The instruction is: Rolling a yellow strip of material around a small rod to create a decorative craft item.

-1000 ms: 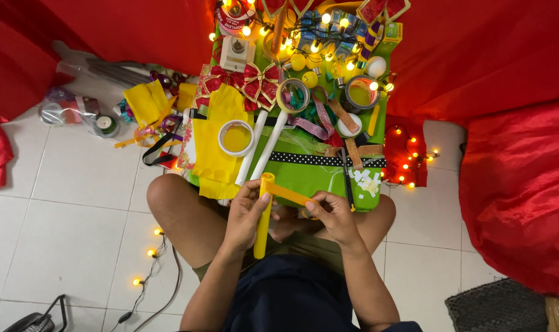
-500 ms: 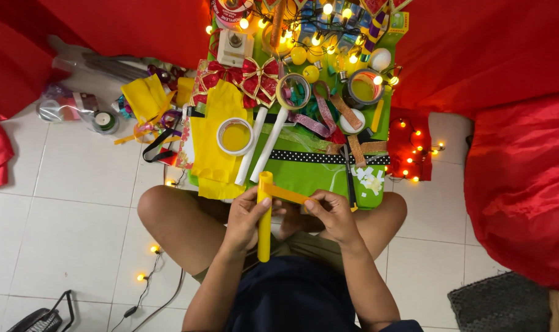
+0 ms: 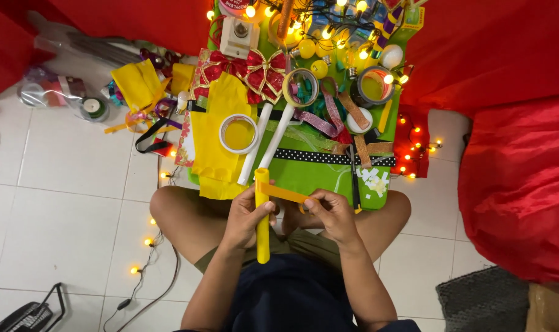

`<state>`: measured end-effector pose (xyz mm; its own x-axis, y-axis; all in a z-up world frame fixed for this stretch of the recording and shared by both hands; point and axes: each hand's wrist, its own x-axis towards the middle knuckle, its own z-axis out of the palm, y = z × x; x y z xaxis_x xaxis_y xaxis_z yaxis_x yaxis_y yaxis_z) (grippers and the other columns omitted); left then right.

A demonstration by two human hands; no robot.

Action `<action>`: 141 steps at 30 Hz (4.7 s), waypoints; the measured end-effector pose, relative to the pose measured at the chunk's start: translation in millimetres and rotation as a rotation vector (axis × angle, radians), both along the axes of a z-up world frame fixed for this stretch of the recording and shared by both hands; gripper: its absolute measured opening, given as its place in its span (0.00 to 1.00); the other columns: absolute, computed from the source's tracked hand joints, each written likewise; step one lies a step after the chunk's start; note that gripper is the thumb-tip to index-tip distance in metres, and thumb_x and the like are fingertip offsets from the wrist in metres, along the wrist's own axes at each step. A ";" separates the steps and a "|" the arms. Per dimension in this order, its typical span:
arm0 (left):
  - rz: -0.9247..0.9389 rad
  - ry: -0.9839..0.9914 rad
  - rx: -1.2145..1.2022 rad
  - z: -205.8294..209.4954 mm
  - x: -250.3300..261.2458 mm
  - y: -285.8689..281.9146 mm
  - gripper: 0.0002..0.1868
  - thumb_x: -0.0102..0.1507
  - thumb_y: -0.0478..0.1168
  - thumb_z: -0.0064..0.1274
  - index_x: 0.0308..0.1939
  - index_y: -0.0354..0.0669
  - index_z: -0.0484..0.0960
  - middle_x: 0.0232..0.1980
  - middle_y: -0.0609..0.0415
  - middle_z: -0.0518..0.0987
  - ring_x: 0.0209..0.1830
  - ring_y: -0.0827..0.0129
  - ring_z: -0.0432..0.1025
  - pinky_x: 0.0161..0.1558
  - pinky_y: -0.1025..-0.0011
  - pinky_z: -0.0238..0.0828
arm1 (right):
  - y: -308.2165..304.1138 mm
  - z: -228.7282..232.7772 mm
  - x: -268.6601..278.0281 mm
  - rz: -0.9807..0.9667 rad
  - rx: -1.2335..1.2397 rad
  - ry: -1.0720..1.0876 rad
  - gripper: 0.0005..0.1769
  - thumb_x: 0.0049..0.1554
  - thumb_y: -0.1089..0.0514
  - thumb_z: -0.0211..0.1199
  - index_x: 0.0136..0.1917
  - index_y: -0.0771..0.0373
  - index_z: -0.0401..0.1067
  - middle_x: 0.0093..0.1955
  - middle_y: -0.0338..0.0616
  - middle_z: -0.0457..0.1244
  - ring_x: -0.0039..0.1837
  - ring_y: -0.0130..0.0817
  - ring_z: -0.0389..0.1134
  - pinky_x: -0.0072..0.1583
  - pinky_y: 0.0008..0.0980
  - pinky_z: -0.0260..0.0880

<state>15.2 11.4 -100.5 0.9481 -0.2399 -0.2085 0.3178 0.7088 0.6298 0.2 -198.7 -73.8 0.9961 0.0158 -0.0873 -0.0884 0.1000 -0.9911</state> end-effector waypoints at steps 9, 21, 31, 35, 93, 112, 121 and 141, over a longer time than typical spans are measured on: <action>0.008 0.034 0.032 -8.2 8.4 -0.5 0.21 0.65 0.33 0.54 0.61 0.22 0.75 0.46 0.37 0.78 0.41 0.55 0.80 0.39 0.57 0.87 | -0.7 -3.6 0.9 -0.043 -0.034 -0.004 0.09 0.59 0.65 0.68 0.36 0.67 0.77 0.28 0.41 0.62 0.36 0.24 0.58 0.42 0.25 0.60; -0.105 0.077 0.028 8.0 14.2 5.3 0.20 0.72 0.39 0.42 0.63 0.26 0.73 0.40 0.42 0.76 0.36 0.63 0.74 0.29 0.69 0.79 | 19.5 13.7 -6.9 -0.130 -0.004 -0.058 0.10 0.59 0.66 0.67 0.35 0.68 0.75 0.28 0.41 0.60 0.35 0.23 0.55 0.40 0.25 0.58; -0.069 0.019 0.074 -0.7 11.0 -4.9 0.17 0.72 0.37 0.44 0.61 0.30 0.74 0.33 0.46 0.73 0.25 0.67 0.72 0.25 0.71 0.75 | 17.2 30.0 -15.7 -0.069 0.087 -0.165 0.11 0.60 0.71 0.63 0.35 0.70 0.73 0.27 0.44 0.59 0.34 0.25 0.54 0.37 0.26 0.57; -0.003 0.001 0.142 -3.3 6.3 -14.2 0.17 0.71 0.36 0.46 0.61 0.29 0.74 0.37 0.44 0.74 0.32 0.64 0.74 0.30 0.70 0.77 | 9.0 31.9 -15.6 -0.015 0.091 -0.211 0.10 0.59 0.71 0.63 0.35 0.72 0.75 0.27 0.46 0.60 0.32 0.27 0.56 0.37 0.27 0.59; 0.092 0.005 0.153 12.4 -15.8 -11.6 0.22 0.61 0.24 0.58 0.59 0.30 0.75 0.42 0.49 0.71 0.31 0.71 0.69 0.24 0.75 0.74 | -12.7 1.0 -35.9 -0.089 0.046 -0.053 0.08 0.59 0.65 0.67 0.38 0.70 0.79 0.27 0.43 0.63 0.34 0.24 0.57 0.38 0.25 0.60; 0.208 -0.192 0.408 19.0 -11.3 -7.1 0.23 0.59 0.24 0.62 0.58 0.30 0.77 0.45 0.49 0.74 0.34 0.70 0.75 0.29 0.74 0.81 | -8.3 21.4 -46.0 -0.018 0.150 -0.088 0.10 0.59 0.69 0.64 0.35 0.72 0.77 0.27 0.44 0.60 0.34 0.27 0.58 0.40 0.28 0.61; 0.041 -0.134 0.116 -0.5 -26.4 -11.9 0.22 0.62 0.28 0.58 0.60 0.25 0.76 0.43 0.39 0.77 0.39 0.60 0.76 0.33 0.61 0.84 | -14.9 1.1 -37.8 -0.061 0.069 -0.058 0.09 0.61 0.65 0.65 0.39 0.71 0.80 0.28 0.44 0.63 0.36 0.25 0.60 0.41 0.27 0.63; -0.026 -0.039 0.087 14.5 -26.4 -15.5 0.23 0.66 0.32 0.52 0.65 0.30 0.69 0.47 0.42 0.74 0.39 0.63 0.76 0.29 0.72 0.79 | -14.7 -6.8 -35.8 -0.096 0.068 0.031 0.07 0.61 0.65 0.66 0.43 0.70 0.81 0.29 0.41 0.63 0.37 0.23 0.57 0.41 0.25 0.59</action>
